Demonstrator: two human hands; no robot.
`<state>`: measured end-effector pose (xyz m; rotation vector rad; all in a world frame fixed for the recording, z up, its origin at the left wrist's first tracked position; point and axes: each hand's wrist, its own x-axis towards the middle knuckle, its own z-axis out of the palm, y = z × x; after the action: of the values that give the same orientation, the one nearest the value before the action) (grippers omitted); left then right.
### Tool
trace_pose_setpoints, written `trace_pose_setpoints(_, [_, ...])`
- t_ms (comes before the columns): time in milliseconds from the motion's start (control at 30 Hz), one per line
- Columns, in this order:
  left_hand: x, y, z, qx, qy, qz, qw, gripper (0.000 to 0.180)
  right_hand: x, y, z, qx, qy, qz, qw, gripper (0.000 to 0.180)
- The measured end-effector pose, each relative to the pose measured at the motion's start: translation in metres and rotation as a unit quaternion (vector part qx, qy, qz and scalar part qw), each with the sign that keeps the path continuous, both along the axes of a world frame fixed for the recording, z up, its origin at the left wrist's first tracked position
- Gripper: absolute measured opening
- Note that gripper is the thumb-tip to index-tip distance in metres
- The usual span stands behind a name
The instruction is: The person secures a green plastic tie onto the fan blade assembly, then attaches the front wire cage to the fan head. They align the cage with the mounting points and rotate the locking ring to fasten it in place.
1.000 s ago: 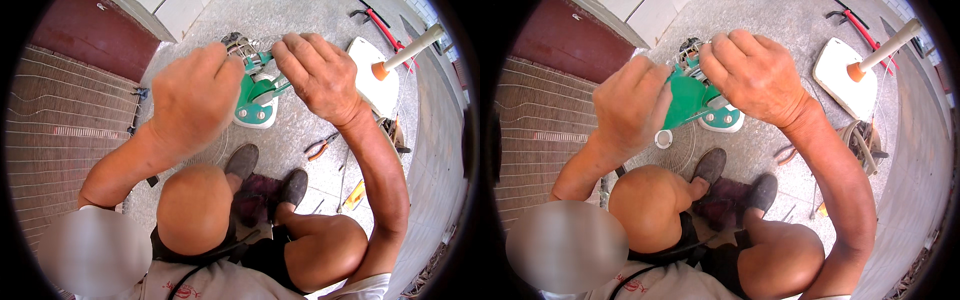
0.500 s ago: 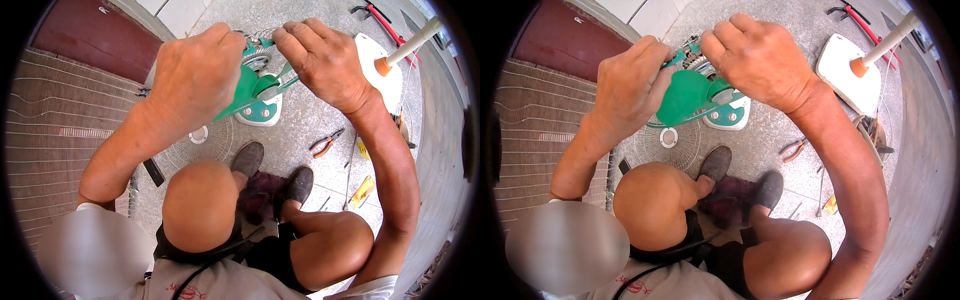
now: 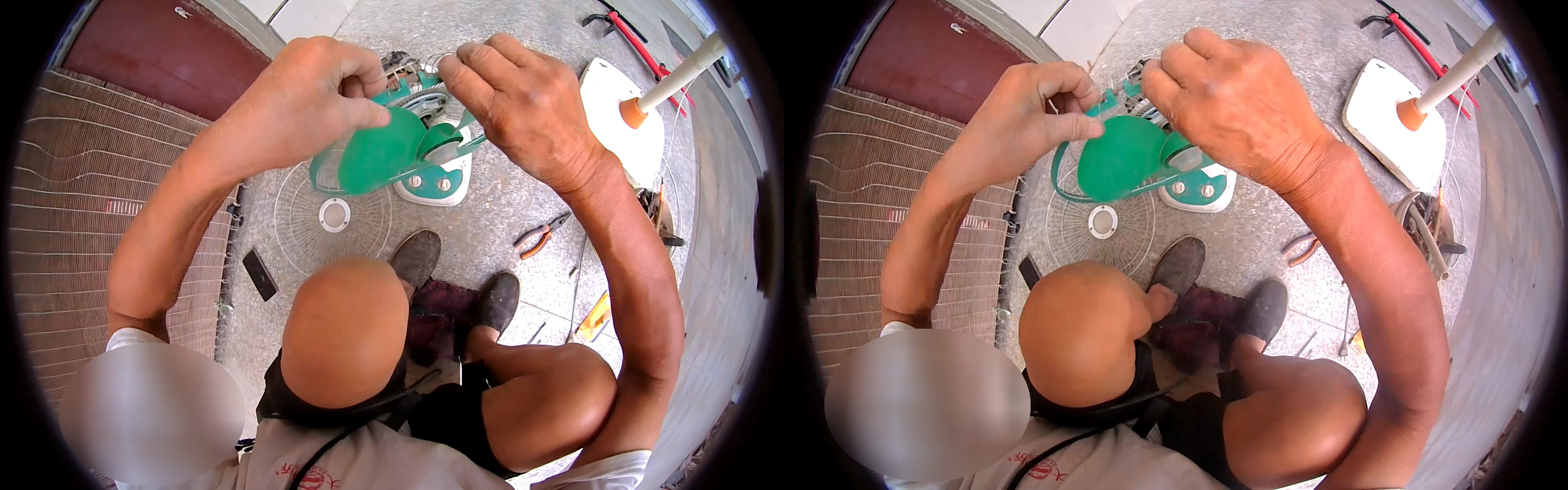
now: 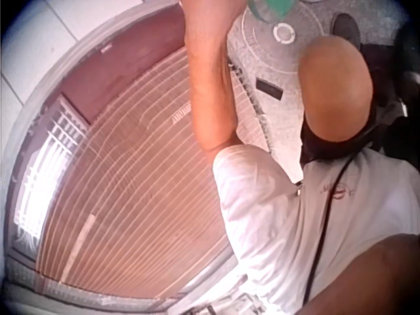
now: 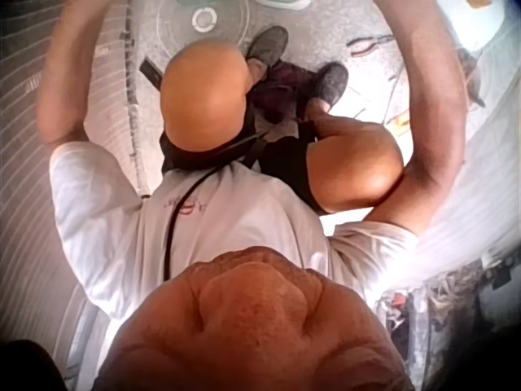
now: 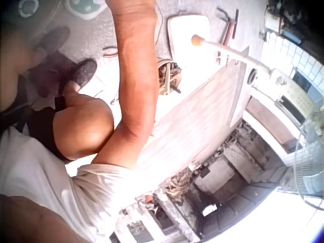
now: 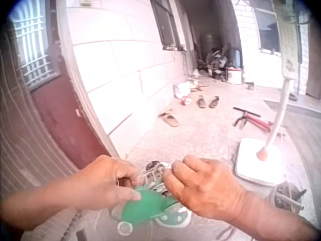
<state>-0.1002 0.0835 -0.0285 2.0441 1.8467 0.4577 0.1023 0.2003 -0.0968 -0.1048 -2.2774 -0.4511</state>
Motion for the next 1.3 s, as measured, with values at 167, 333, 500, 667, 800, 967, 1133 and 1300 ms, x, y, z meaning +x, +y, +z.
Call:
trace_pose_setpoints(167, [-0.004, 0.008, 0.007, -0.027, -0.002, -0.053, 0.998, 0.019, 0.006, -0.002, 0.003, -0.03, -0.043, -0.025, 0.998, 0.031])
trace_pose_setpoints(333, [-0.013, 0.009, 0.007, -0.06, -0.018, -0.075, 0.995, 0.02, 0.005, -0.005, 0.003, 0.013, -0.012, -0.011, 1.0, 0.029])
trace_pose_setpoints(500, [-0.01, 0.007, 0.002, 0.032, 0.092, -0.097, 0.99, 0.018, 0.002, -0.002, 0.005, -0.017, 0.012, 0.009, 1.0, 0.022])
trace_pose_setpoints(667, [-0.012, -0.001, -0.003, 0.093, 0.122, -0.117, 0.981, 0.017, 0.0, -0.002, -0.005, 0.003, 0.039, 0.011, 0.999, 0.024])
trace_pose_setpoints(800, [0.006, -0.006, 0.007, 0.08, 0.138, -0.095, 0.983, 0.017, 0.003, 0.003, -0.014, 0.011, 0.054, 0.006, 0.998, 0.027])
trace_pose_setpoints(967, [0.002, 0.001, -0.004, 0.079, 0.133, -0.093, 0.984, 0.017, 0.019, 0.01, -0.026, -0.015, 0.05, -0.034, 0.998, 0.031])
trace_pose_setpoints(1133, [-0.008, -0.01, -0.013, 0.12, 0.078, -0.098, 0.985, 0.02, 0.017, 0.002, -0.021, -0.002, 0.008, -0.089, 0.996, 0.036])
trace_pose_setpoints(1300, [0.001, -0.006, -0.008, 0.119, 0.071, -0.1, 0.985, 0.018, 0.022, 0.007, -0.009, -0.05, -0.02, -0.065, 0.996, 0.035])
